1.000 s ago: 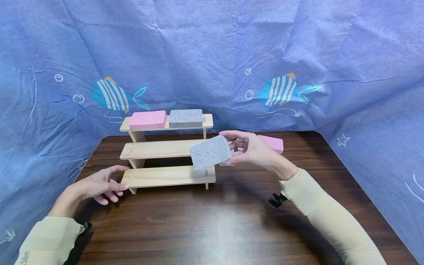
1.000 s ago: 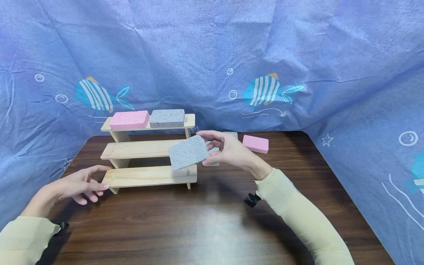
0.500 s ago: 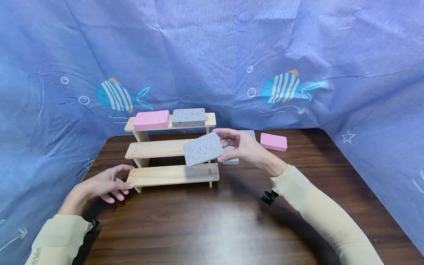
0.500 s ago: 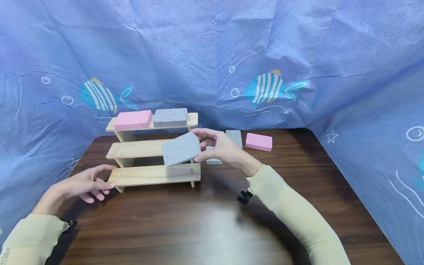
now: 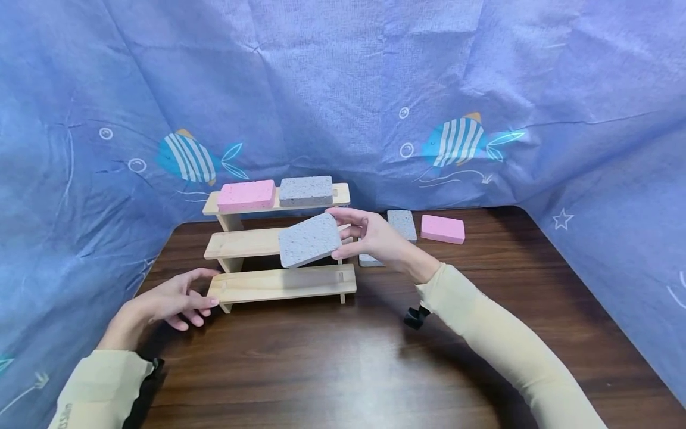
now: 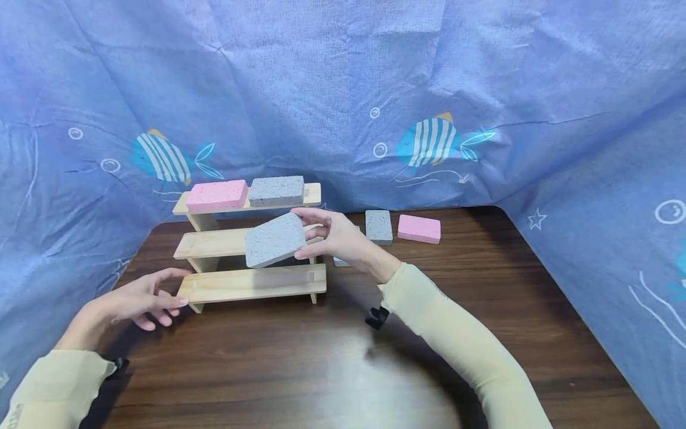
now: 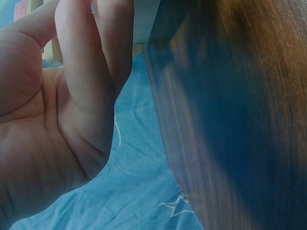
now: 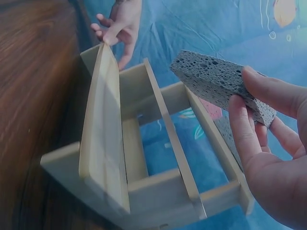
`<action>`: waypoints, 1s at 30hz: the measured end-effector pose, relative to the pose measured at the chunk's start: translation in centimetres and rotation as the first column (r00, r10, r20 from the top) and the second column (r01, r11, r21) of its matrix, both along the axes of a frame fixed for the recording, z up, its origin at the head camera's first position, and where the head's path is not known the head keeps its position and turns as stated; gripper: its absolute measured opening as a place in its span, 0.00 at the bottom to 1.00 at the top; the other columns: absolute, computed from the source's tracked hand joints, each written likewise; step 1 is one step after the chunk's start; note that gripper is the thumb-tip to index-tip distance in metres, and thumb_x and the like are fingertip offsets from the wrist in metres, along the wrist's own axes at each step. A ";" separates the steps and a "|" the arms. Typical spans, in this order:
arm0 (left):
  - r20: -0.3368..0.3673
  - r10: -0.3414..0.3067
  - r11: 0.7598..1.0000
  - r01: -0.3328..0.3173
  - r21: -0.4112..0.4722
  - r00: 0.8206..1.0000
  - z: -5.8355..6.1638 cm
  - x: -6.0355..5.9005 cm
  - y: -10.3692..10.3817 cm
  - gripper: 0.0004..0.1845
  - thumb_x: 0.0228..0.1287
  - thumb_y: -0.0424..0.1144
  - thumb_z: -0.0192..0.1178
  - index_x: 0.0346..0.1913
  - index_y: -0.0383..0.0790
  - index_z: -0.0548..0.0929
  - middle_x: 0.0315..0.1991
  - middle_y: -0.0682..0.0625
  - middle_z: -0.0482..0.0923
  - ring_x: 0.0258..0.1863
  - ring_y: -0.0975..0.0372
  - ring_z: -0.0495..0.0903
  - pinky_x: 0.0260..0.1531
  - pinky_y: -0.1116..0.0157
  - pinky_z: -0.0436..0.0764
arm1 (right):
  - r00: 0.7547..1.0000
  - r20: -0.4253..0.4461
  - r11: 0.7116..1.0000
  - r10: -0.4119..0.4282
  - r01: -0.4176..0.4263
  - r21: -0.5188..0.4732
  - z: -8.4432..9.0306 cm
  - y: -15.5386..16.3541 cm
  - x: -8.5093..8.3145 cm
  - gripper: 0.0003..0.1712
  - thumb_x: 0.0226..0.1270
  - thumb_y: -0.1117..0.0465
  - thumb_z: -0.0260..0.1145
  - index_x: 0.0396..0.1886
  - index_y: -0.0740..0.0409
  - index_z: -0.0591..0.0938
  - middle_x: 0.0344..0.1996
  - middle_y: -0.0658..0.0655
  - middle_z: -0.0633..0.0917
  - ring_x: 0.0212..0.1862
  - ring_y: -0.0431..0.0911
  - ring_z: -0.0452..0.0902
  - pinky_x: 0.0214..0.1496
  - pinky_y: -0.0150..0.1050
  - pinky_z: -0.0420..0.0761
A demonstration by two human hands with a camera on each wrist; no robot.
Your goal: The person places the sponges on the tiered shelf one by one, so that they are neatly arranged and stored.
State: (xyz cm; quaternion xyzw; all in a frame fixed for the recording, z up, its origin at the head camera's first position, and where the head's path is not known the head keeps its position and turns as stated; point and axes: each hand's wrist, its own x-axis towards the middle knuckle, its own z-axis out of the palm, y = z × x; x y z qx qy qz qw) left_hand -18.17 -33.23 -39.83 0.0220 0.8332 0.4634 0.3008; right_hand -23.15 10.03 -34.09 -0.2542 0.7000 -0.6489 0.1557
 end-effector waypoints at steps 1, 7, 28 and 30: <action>0.000 -0.002 1.000 0.002 0.003 1.000 0.0 0.0 0.0 0.44 0.61 0.46 0.65 0.72 0.47 0.48 0.32 0.38 0.81 0.24 0.53 0.83 0.16 0.58 0.80 | 1.000 0.006 1.000 0.002 -0.002 -0.010 0.0 -0.3 0.0 0.47 0.43 0.64 0.81 0.66 0.46 0.72 0.60 0.52 0.73 0.49 0.48 0.76 0.45 0.38 0.79; 0.007 -0.006 1.000 0.006 0.009 1.000 -0.2 -0.1 -0.1 0.44 0.61 0.46 0.65 0.72 0.47 0.49 0.32 0.38 0.82 0.25 0.52 0.83 0.17 0.58 0.80 | 0.997 0.066 0.991 0.044 -0.035 -0.127 -0.7 -2.6 -0.3 0.45 0.46 0.71 0.77 0.66 0.49 0.71 0.56 0.59 0.73 0.48 0.50 0.78 0.46 0.43 0.80; -0.001 0.013 1.000 -0.013 -0.009 1.000 -0.3 -0.1 0.3 0.44 0.60 0.46 0.66 0.72 0.48 0.50 0.32 0.37 0.81 0.24 0.52 0.83 0.17 0.58 0.80 | 0.975 0.218 0.976 0.031 0.018 -0.217 -1.4 -8.3 -0.7 0.44 0.48 0.72 0.76 0.65 0.46 0.71 0.55 0.58 0.77 0.50 0.49 0.79 0.51 0.41 0.78; -0.003 0.009 1.000 -0.009 -0.009 1.000 -0.1 -0.1 0.1 0.44 0.60 0.47 0.66 0.72 0.48 0.50 0.32 0.37 0.81 0.25 0.52 0.83 0.17 0.58 0.80 | 0.973 0.228 0.972 0.030 0.024 -0.232 -1.3 -8.8 -0.8 0.44 0.47 0.73 0.76 0.65 0.46 0.72 0.54 0.58 0.77 0.49 0.49 0.79 0.50 0.42 0.78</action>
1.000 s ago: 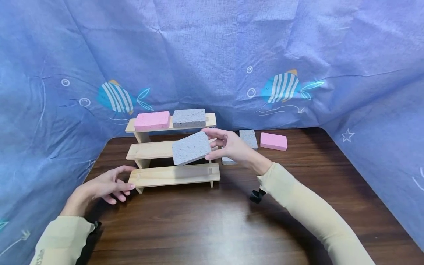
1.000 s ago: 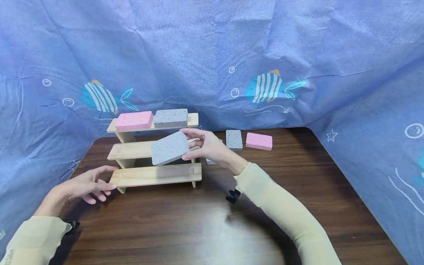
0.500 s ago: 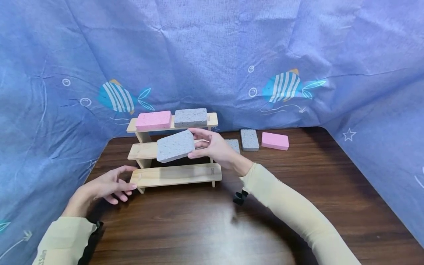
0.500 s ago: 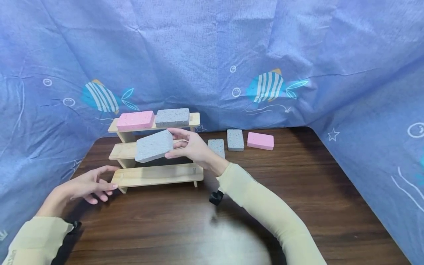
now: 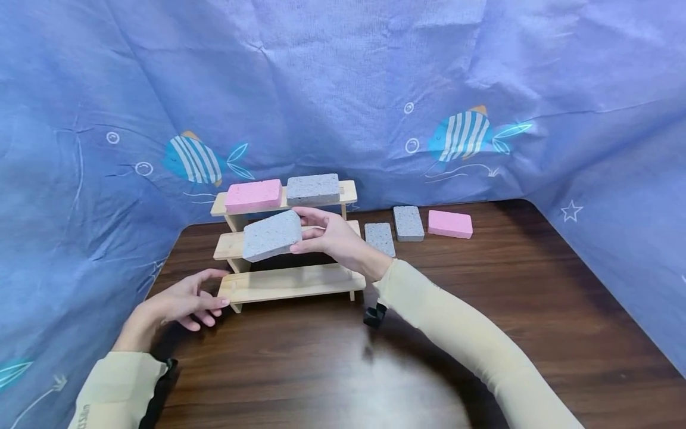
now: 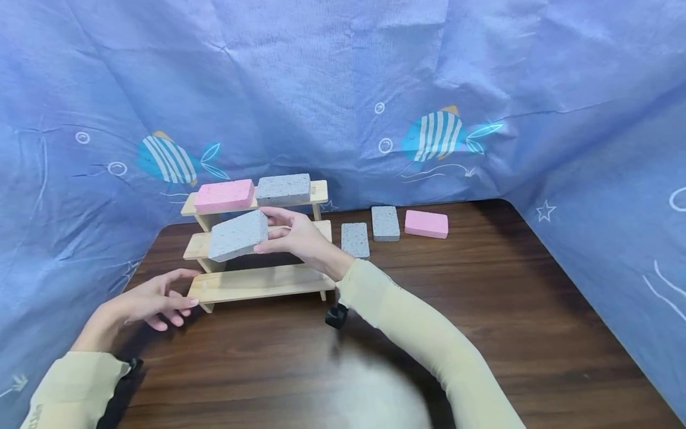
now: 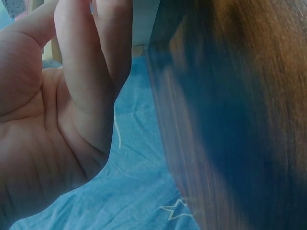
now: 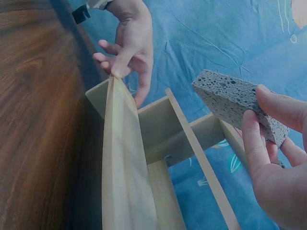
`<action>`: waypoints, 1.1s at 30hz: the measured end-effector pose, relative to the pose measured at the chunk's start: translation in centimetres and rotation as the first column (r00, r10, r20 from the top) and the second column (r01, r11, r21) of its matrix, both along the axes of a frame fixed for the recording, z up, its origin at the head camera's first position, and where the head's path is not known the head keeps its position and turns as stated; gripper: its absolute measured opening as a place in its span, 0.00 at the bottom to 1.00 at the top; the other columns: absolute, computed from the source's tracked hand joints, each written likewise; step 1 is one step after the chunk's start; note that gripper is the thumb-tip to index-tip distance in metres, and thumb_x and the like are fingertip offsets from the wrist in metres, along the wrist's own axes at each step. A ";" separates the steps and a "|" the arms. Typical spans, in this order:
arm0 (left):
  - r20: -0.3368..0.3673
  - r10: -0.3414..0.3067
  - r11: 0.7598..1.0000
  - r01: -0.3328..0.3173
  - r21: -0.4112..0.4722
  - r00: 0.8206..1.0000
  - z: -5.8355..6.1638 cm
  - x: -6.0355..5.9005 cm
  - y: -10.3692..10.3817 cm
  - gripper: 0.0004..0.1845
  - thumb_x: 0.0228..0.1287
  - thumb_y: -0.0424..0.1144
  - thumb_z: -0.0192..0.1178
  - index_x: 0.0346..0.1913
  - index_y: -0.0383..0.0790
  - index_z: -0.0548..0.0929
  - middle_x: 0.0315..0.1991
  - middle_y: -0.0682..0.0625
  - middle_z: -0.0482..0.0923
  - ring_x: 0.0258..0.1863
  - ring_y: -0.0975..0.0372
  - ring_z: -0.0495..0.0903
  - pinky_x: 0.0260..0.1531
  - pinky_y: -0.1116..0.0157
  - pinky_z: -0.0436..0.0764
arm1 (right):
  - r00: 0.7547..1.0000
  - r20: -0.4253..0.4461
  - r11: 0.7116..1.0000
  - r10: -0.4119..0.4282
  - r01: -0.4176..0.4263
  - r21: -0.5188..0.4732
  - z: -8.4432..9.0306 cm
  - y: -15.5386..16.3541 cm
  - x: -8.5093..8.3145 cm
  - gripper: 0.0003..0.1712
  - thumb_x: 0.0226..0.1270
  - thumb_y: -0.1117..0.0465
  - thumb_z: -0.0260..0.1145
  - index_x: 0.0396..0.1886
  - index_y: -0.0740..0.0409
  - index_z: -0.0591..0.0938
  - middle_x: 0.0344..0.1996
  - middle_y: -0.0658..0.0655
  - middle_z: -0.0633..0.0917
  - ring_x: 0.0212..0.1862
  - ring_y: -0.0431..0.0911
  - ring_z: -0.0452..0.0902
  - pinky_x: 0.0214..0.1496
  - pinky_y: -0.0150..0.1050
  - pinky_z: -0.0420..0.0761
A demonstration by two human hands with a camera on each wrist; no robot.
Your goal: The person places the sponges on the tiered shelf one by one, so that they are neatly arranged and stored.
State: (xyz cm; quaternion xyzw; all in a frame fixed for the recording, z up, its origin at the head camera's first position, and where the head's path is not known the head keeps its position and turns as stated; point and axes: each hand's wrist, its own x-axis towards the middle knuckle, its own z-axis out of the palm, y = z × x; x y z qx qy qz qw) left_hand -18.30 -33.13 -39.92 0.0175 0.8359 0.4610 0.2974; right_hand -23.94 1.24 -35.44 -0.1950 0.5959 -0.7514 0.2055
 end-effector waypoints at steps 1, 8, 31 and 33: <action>0.001 -0.001 1.000 0.001 0.001 1.000 0.1 0.1 -0.1 0.44 0.60 0.47 0.66 0.72 0.48 0.51 0.33 0.37 0.81 0.25 0.51 0.83 0.17 0.58 0.80 | 1.000 0.006 1.000 0.000 0.000 -0.009 0.0 -0.3 0.0 0.44 0.48 0.74 0.75 0.65 0.47 0.72 0.54 0.58 0.77 0.49 0.50 0.80 0.50 0.42 0.78; 0.000 0.003 1.000 -0.003 -0.009 1.000 0.1 0.0 0.0 0.43 0.59 0.47 0.67 0.71 0.49 0.51 0.33 0.37 0.82 0.26 0.51 0.83 0.18 0.58 0.80 | 0.999 0.041 0.999 -0.007 0.009 -0.038 -0.3 -1.3 -0.4 0.44 0.48 0.77 0.74 0.66 0.50 0.71 0.54 0.59 0.77 0.49 0.50 0.80 0.51 0.42 0.79; -0.004 -0.006 1.000 0.006 0.014 1.000 -0.4 0.0 -0.6 0.43 0.59 0.46 0.67 0.71 0.47 0.52 0.33 0.37 0.82 0.26 0.51 0.84 0.18 0.58 0.81 | 0.997 -0.066 0.981 -0.050 0.061 0.184 -1.3 -3.8 -1.4 0.45 0.46 0.69 0.78 0.67 0.51 0.70 0.52 0.52 0.78 0.46 0.46 0.81 0.49 0.39 0.79; -0.007 -0.006 1.000 0.007 0.015 1.000 -0.3 -0.1 -0.6 0.43 0.59 0.47 0.67 0.71 0.47 0.52 0.33 0.37 0.82 0.25 0.51 0.84 0.17 0.58 0.80 | 0.998 -0.063 0.983 -0.030 0.040 0.178 -1.2 -3.9 -1.6 0.45 0.47 0.71 0.77 0.68 0.54 0.69 0.51 0.54 0.78 0.45 0.49 0.82 0.49 0.44 0.80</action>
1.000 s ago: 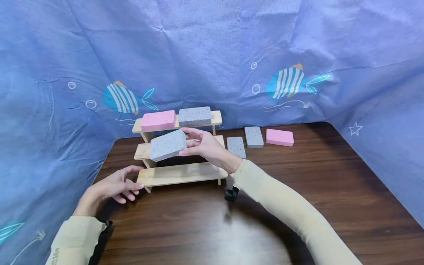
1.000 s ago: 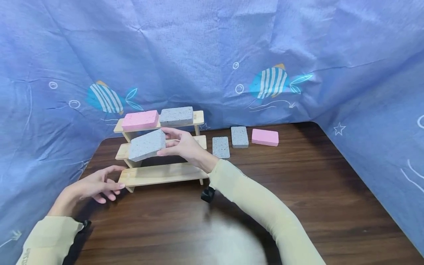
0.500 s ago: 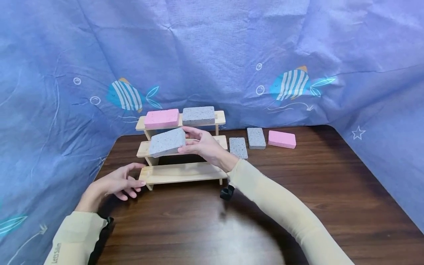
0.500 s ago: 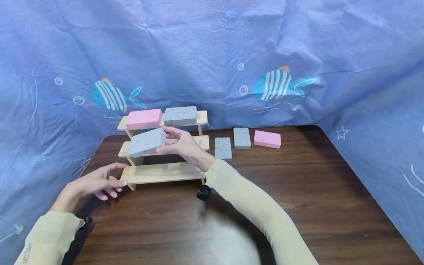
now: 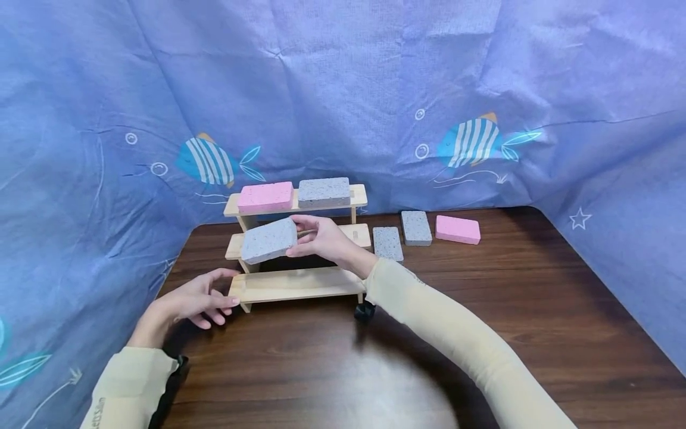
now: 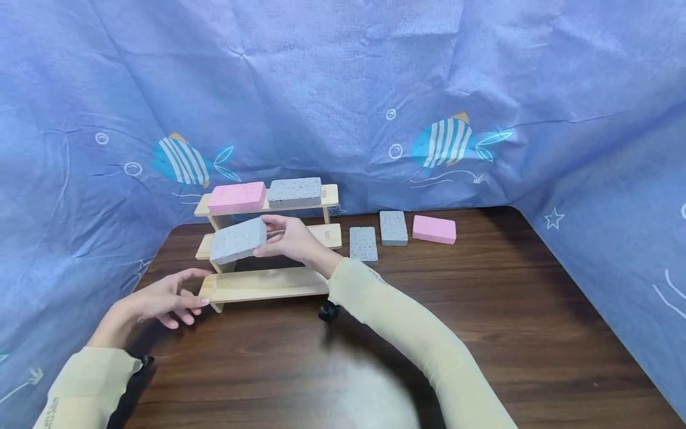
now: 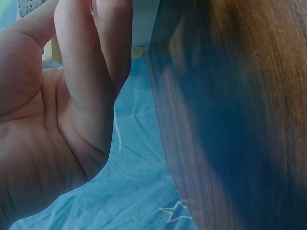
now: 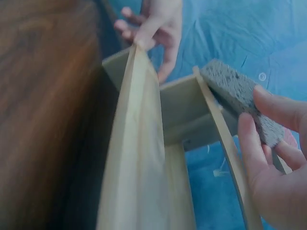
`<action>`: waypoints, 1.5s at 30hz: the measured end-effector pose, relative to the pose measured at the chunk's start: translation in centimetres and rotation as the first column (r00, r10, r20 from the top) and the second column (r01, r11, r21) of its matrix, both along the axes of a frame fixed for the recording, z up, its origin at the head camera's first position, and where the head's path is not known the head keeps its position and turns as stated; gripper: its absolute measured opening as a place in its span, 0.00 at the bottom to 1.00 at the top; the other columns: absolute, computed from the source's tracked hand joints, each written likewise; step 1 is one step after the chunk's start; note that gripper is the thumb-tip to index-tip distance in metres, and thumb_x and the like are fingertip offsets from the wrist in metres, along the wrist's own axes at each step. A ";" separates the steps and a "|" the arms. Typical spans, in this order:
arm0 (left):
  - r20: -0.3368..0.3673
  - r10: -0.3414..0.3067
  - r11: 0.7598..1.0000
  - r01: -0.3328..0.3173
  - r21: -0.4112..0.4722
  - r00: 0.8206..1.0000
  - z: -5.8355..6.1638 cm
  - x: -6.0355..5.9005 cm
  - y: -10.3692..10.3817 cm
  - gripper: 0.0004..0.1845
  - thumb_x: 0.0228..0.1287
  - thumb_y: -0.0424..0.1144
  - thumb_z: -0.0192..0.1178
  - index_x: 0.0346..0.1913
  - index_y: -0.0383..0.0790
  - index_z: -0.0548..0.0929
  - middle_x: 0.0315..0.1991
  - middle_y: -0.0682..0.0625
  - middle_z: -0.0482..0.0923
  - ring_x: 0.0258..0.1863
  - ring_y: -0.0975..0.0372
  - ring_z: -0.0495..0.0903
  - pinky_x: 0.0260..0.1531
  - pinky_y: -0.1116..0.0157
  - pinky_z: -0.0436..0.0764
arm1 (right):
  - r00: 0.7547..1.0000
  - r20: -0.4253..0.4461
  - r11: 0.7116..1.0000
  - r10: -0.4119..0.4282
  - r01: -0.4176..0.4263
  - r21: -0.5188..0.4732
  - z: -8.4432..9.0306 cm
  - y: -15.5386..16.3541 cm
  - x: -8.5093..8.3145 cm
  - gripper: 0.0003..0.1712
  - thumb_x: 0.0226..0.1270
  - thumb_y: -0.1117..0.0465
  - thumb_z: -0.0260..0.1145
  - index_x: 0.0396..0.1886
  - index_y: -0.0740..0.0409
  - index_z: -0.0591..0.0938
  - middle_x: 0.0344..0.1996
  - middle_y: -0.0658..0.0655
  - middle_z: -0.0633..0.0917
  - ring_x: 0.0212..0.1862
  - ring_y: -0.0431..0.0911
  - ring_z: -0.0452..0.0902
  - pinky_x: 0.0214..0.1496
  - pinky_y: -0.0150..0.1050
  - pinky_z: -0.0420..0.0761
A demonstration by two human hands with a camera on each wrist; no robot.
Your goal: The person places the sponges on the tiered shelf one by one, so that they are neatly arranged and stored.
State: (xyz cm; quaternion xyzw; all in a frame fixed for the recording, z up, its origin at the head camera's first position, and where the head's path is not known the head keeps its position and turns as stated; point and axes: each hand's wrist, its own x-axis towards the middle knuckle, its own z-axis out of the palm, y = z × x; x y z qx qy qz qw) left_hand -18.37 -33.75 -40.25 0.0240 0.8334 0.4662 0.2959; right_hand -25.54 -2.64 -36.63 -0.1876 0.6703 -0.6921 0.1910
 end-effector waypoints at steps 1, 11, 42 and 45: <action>-0.001 0.000 1.000 0.000 0.000 1.000 0.0 0.0 0.0 0.43 0.59 0.47 0.67 0.71 0.47 0.52 0.33 0.37 0.82 0.25 0.51 0.84 0.17 0.58 0.80 | 1.000 0.002 1.000 0.011 -0.011 0.002 0.0 0.0 -0.1 0.45 0.47 0.72 0.76 0.68 0.55 0.69 0.51 0.55 0.78 0.44 0.49 0.83 0.48 0.46 0.80; -0.006 -0.010 1.000 0.010 0.013 1.000 0.2 0.0 0.2 0.43 0.60 0.46 0.67 0.71 0.46 0.51 0.33 0.37 0.82 0.25 0.51 0.83 0.16 0.58 0.80 | 0.996 0.070 0.994 0.054 -0.060 0.086 0.5 -0.4 -0.7 0.46 0.48 0.68 0.77 0.68 0.59 0.66 0.49 0.60 0.76 0.41 0.52 0.84 0.39 0.47 0.83; 0.008 -0.023 0.999 0.023 -0.025 1.000 0.2 -0.1 0.1 0.45 0.60 0.49 0.66 0.72 0.47 0.49 0.32 0.39 0.82 0.25 0.52 0.83 0.16 0.57 0.80 | 0.994 0.104 0.985 0.036 -0.053 0.164 1.0 -0.6 -0.2 0.46 0.48 0.68 0.78 0.68 0.57 0.67 0.47 0.61 0.71 0.33 0.48 0.83 0.37 0.45 0.83; 0.008 -0.024 0.999 0.024 -0.021 1.000 0.2 -0.1 0.1 0.45 0.60 0.49 0.66 0.72 0.47 0.49 0.32 0.40 0.82 0.25 0.52 0.83 0.16 0.58 0.80 | 0.994 0.100 0.984 0.031 -0.048 0.171 1.1 -0.7 -0.1 0.46 0.48 0.68 0.77 0.68 0.58 0.66 0.46 0.60 0.72 0.33 0.48 0.83 0.37 0.45 0.83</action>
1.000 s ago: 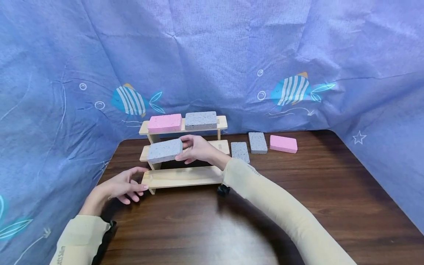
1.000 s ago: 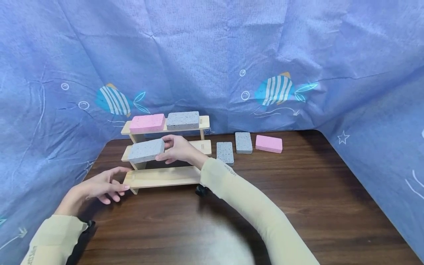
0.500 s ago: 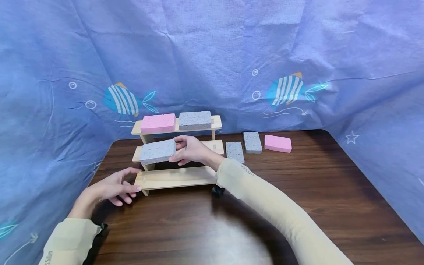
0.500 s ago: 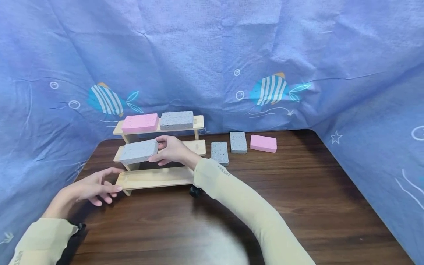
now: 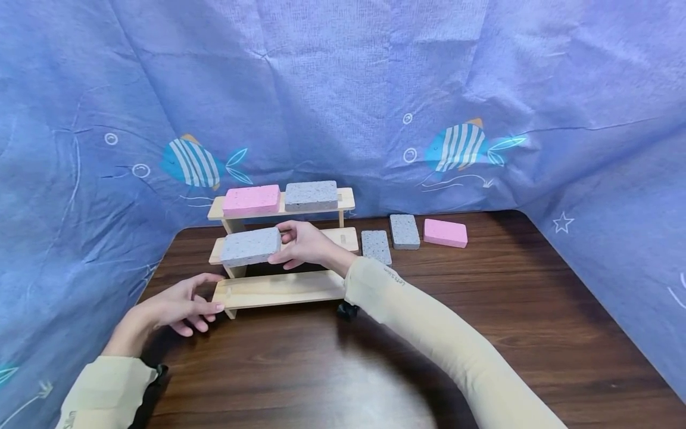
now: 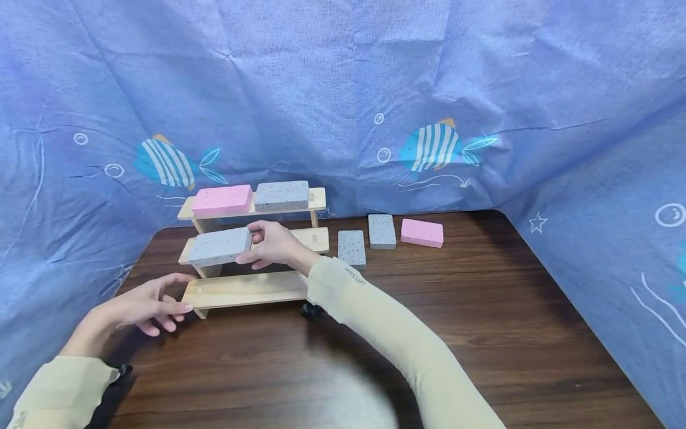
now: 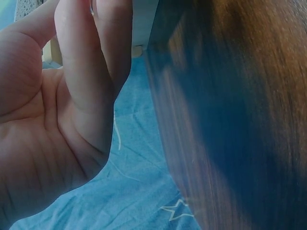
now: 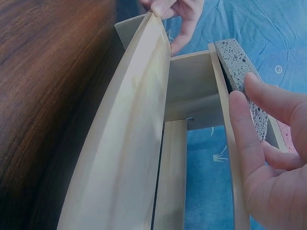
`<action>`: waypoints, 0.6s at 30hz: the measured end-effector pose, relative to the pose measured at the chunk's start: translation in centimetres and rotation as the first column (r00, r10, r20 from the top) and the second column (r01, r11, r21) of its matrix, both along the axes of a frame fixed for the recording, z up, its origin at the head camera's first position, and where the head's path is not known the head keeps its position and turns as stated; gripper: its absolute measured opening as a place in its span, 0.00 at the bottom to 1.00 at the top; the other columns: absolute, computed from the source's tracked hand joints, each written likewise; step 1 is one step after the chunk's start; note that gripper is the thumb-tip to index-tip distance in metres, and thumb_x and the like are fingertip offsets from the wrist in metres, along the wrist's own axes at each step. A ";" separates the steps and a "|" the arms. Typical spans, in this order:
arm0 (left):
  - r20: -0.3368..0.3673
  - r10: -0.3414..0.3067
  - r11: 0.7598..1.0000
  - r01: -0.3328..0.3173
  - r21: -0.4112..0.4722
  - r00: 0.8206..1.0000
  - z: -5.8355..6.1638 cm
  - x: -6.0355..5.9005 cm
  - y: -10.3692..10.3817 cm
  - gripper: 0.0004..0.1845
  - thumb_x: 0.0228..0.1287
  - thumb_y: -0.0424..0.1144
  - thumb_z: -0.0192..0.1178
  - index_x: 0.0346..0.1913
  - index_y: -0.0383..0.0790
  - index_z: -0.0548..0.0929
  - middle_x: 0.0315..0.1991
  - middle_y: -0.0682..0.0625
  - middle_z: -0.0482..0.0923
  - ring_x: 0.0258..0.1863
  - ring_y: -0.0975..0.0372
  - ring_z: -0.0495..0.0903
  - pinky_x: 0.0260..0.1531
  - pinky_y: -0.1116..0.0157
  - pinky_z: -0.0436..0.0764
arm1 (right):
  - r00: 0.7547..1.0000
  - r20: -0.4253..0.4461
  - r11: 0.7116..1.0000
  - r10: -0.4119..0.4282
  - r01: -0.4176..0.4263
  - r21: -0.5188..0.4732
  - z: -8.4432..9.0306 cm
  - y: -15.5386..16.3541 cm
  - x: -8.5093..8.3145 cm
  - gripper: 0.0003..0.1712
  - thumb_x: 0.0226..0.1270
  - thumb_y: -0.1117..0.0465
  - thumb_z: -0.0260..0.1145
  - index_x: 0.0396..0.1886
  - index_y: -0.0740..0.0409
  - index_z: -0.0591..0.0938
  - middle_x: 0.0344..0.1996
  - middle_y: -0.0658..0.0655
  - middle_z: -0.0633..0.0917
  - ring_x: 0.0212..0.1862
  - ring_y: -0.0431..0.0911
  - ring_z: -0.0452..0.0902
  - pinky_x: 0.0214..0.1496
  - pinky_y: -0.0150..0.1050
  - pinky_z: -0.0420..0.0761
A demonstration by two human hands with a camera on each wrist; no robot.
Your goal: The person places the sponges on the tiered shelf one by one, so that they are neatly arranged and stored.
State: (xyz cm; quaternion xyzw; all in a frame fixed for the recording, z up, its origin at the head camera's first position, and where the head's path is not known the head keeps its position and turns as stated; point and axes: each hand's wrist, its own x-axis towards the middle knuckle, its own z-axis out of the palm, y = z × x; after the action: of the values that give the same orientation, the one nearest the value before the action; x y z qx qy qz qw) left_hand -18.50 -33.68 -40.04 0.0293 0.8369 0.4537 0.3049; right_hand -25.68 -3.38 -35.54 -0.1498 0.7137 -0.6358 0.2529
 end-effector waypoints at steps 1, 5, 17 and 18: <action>0.000 -0.001 1.000 0.001 0.003 1.000 0.0 0.0 0.0 0.45 0.60 0.48 0.66 0.72 0.47 0.49 0.32 0.39 0.82 0.25 0.52 0.83 0.16 0.58 0.80 | 1.000 -0.002 1.000 -0.002 0.002 0.002 0.0 0.0 0.0 0.46 0.48 0.68 0.77 0.68 0.58 0.67 0.46 0.60 0.72 0.33 0.47 0.83 0.37 0.44 0.83; -0.005 -0.007 1.000 0.007 0.011 1.000 -0.1 0.0 -0.1 0.44 0.61 0.48 0.65 0.72 0.46 0.49 0.32 0.39 0.82 0.25 0.52 0.83 0.16 0.57 0.80 | 1.000 -0.005 1.000 -0.006 0.006 0.001 0.0 -0.1 0.0 0.46 0.48 0.69 0.77 0.68 0.58 0.66 0.45 0.59 0.72 0.32 0.47 0.83 0.37 0.44 0.83; -0.001 0.000 1.000 0.000 -0.010 1.000 0.1 0.0 0.1 0.44 0.60 0.48 0.66 0.72 0.47 0.49 0.32 0.40 0.82 0.26 0.51 0.83 0.17 0.57 0.80 | 1.000 -0.028 1.000 -0.002 0.002 0.005 -0.3 -0.2 -0.2 0.45 0.49 0.69 0.76 0.68 0.56 0.66 0.50 0.68 0.71 0.30 0.46 0.81 0.35 0.46 0.83; 0.000 0.000 1.000 0.000 -0.012 1.000 0.1 -0.1 0.1 0.44 0.60 0.48 0.66 0.72 0.47 0.49 0.32 0.40 0.82 0.26 0.51 0.83 0.17 0.57 0.80 | 1.000 -0.030 1.000 -0.005 0.005 0.011 -0.3 -0.2 -0.2 0.45 0.49 0.69 0.76 0.67 0.56 0.67 0.50 0.68 0.71 0.29 0.46 0.81 0.35 0.46 0.83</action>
State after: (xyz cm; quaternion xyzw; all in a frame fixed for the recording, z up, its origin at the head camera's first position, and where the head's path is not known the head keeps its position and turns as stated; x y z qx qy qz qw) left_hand -18.55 -33.56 -39.95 0.0275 0.8395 0.4487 0.3053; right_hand -25.85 -3.56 -35.80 -0.1562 0.7214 -0.6300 0.2415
